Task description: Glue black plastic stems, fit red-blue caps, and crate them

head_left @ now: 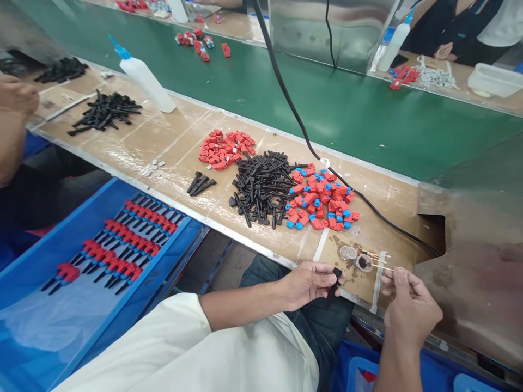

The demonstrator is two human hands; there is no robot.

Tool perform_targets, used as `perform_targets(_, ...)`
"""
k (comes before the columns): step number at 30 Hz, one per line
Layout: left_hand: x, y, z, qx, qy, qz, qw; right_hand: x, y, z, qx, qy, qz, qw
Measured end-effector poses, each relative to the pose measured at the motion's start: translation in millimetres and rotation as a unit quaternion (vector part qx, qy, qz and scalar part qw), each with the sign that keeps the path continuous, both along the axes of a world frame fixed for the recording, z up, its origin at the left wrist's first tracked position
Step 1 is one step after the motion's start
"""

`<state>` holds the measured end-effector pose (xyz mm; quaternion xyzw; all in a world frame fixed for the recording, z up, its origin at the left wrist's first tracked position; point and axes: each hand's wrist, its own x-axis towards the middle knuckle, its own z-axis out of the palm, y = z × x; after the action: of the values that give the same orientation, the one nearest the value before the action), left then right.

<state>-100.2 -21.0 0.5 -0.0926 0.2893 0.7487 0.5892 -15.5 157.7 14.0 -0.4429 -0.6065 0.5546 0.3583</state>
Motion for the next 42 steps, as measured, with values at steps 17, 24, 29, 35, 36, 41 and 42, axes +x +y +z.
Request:
perform_targets(17, 8, 7, 2.0, 0.04, -0.016, -0.045, 0.998, 31, -48, 36.4, 0.078, 0.011, 0.076, 0.994)
perform_targets(24, 7, 5, 7.4, 0.038, -0.006, -0.053, 0.998, 30, -51, 31.4, 0.145, -0.037, 0.109, 0.983)
perform_targets(29, 8, 3, 8.6, 0.021, 0.019, -0.054, 0.998, 32, -50, 31.9, 0.274, -0.072, 0.153, 0.947)
perform_targets(35, 9, 2, 5.3, -0.004, 0.051, -0.052, 0.997, 31, -47, 46.4, 0.593, -0.08, 0.278, 0.751)
perform_targets(36, 8, 1, 4.9, 0.001, 0.052, -0.051, 0.997, 30, -48, 48.9, 0.617, -0.07, 0.297, 0.726)
perform_targets(41, 5, -3, 6.6, 0.039, 0.026, -0.046, 0.998, 37, -49, 50.3, 0.606, -0.02, 0.377, 0.701)
perform_targets(42, 4, -4, 7.3, 0.048, 0.017, -0.047, 0.998, 39, -49, 48.3, 0.594, -0.011, 0.368, 0.716)
